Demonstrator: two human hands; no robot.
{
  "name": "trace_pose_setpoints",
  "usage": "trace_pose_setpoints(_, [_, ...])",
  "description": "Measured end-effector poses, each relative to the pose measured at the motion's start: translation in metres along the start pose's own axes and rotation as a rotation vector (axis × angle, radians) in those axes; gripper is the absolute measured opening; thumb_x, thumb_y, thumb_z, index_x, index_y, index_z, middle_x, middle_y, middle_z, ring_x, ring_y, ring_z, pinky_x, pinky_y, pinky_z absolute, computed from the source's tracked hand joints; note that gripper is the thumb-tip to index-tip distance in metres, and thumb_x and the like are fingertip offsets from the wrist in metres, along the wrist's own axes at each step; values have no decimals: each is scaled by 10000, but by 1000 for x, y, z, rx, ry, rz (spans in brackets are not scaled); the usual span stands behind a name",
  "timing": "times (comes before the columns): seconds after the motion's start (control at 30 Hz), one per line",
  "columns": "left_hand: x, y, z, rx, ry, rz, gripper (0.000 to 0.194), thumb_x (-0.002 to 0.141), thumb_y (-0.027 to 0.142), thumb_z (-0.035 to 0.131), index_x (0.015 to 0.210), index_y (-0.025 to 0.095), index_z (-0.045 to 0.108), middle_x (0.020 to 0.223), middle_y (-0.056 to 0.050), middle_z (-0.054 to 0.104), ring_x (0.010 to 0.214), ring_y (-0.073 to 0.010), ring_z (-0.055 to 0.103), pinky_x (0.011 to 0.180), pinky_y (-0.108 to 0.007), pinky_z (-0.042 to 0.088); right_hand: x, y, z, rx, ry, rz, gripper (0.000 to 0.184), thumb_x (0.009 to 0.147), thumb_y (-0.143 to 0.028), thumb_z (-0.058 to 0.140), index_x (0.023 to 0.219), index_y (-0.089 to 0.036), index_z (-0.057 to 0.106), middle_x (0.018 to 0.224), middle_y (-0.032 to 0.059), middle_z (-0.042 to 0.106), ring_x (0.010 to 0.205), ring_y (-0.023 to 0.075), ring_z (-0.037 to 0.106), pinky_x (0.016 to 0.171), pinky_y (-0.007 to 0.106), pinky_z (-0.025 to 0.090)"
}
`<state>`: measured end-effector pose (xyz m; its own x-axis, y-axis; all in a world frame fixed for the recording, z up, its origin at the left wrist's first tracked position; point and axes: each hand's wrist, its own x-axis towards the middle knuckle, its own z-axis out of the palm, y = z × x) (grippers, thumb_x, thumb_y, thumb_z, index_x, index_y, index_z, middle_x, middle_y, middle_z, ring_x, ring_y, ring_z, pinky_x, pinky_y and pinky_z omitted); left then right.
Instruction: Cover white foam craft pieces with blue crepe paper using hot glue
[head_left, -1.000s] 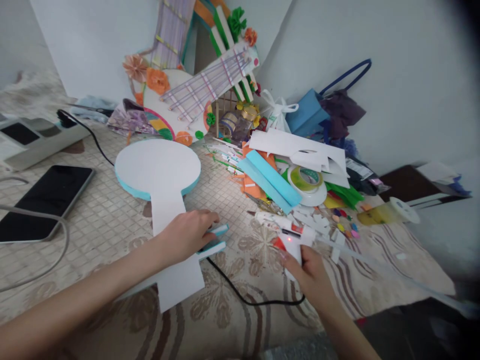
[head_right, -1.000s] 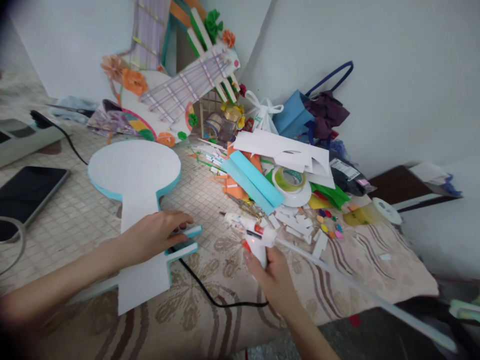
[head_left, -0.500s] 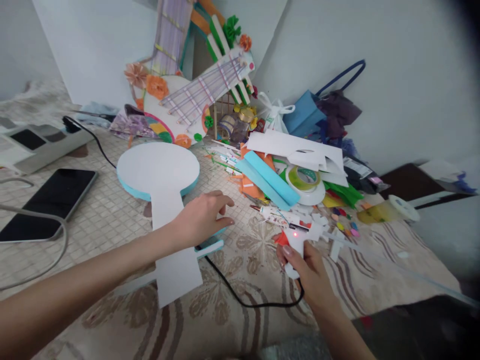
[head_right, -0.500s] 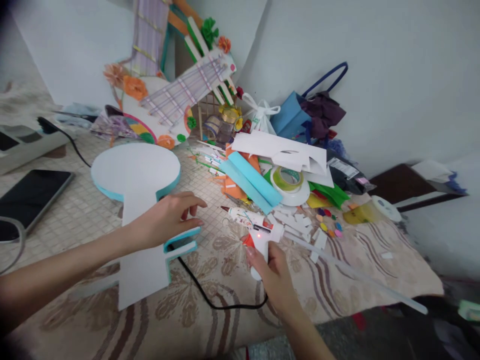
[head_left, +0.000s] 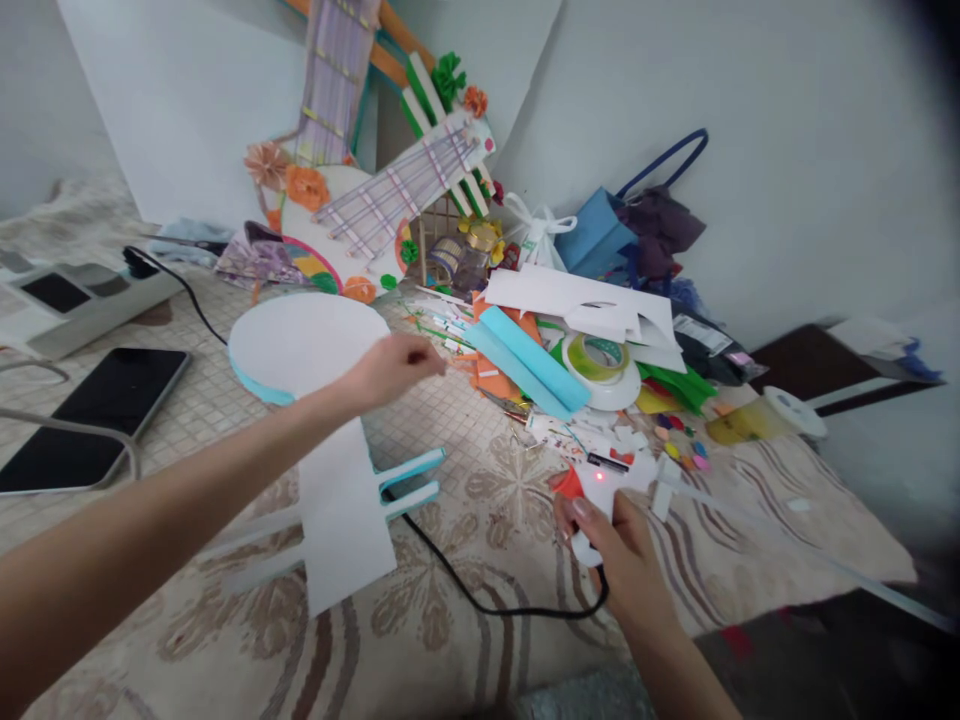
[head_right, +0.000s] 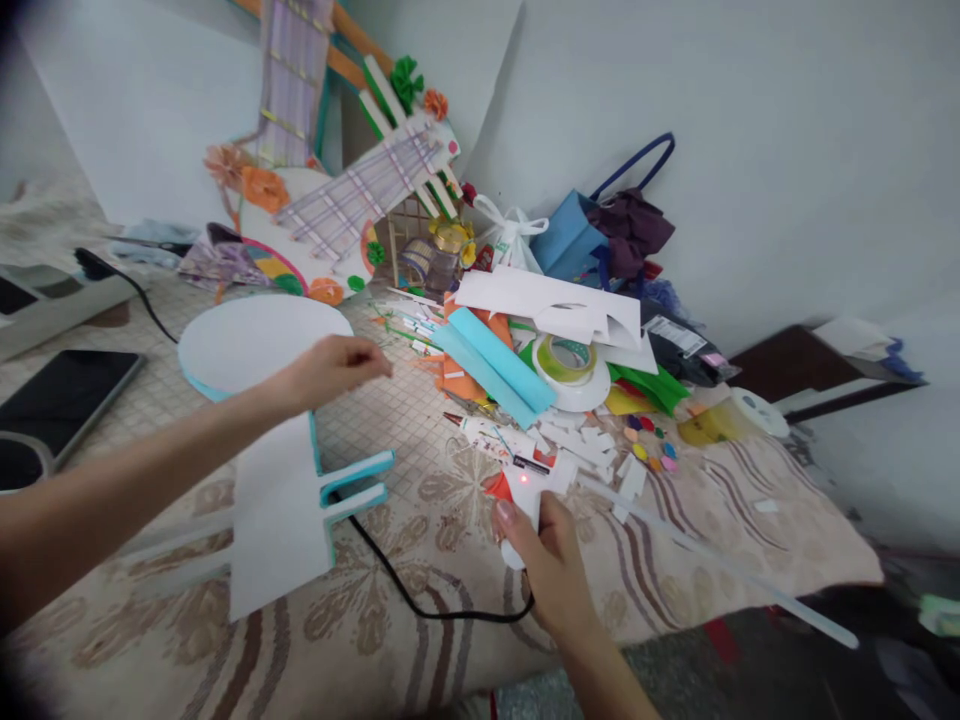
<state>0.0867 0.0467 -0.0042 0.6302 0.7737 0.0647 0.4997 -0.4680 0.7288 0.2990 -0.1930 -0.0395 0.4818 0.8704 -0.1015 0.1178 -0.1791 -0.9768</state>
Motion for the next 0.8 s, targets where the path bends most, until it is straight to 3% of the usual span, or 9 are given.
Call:
trace_pose_setpoints(0.1, [5,-10,-23,91,190,-45,271,950,272,448,740,179,592,649,8,556,796,-161,560,676,-279,404,-1,2,-2,20,11,-15,323,856,-420,679,654,-199,557,616,-6,564,590,143,480,558,267,373])
trace_pose_setpoints(0.17, [3,-11,-25,126,243,-42,351,985,237,359,717,162,574,698,11,549,865,-139,547,752,-280,389,-1,2,-1,61,-12,-26,320,874,-404,662,654,-200,551,605,-13,547,578,137,472,551,265,360])
trace_pose_setpoints(0.23, [-3,-8,-17,130,207,-26,381,976,285,384,688,140,586,729,11,563,818,-119,542,752,-264,402,1,0,2,139,-43,-26,310,885,-391,652,663,-200,550,593,-21,527,559,129,458,535,262,343])
trace_pose_setpoints(0.27, [-6,-5,-10,122,160,-15,352,928,335,494,655,138,598,721,8,577,742,-110,536,704,-253,416,2,-1,4,185,-60,-20,299,888,-384,650,674,-200,552,590,-24,521,553,125,453,527,260,335])
trace_pose_setpoints(0.33, [-13,4,8,70,39,19,247,771,398,709,796,154,687,813,12,650,655,-96,550,631,-230,444,4,-3,9,274,-94,-3,277,891,-371,650,694,-201,555,587,-28,517,542,116,444,510,252,318])
trace_pose_setpoints(0.43, [-23,24,34,-159,-176,29,399,688,392,791,1026,191,722,908,-14,693,629,-100,564,621,-235,466,8,-5,18,380,-125,-8,278,884,-369,654,693,-201,542,585,-31,507,531,106,432,493,241,296])
trace_pose_setpoints(0.6, [-28,46,58,-373,-153,52,280,696,369,790,881,167,738,787,-4,671,612,-102,523,590,-226,421,9,-9,30,447,-155,19,307,890,-383,642,674,-188,543,603,-22,494,540,96,416,487,230,284])
trace_pose_setpoints(0.67, [-26,44,61,-395,-110,62,155,733,309,751,750,162,706,701,16,637,598,-96,507,577,-218,398,8,-10,33,478,-162,33,285,878,-378,657,692,-190,549,600,-24,491,543,96,420,493,228,294])
trace_pose_setpoints(0.8, [-22,28,56,-399,-29,8,187,796,245,646,635,151,634,604,23,578,556,-92,484,533,-210,369,9,-13,35,530,-131,31,264,851,-369,679,702,-190,556,595,-26,489,529,92,414,477,219,290])
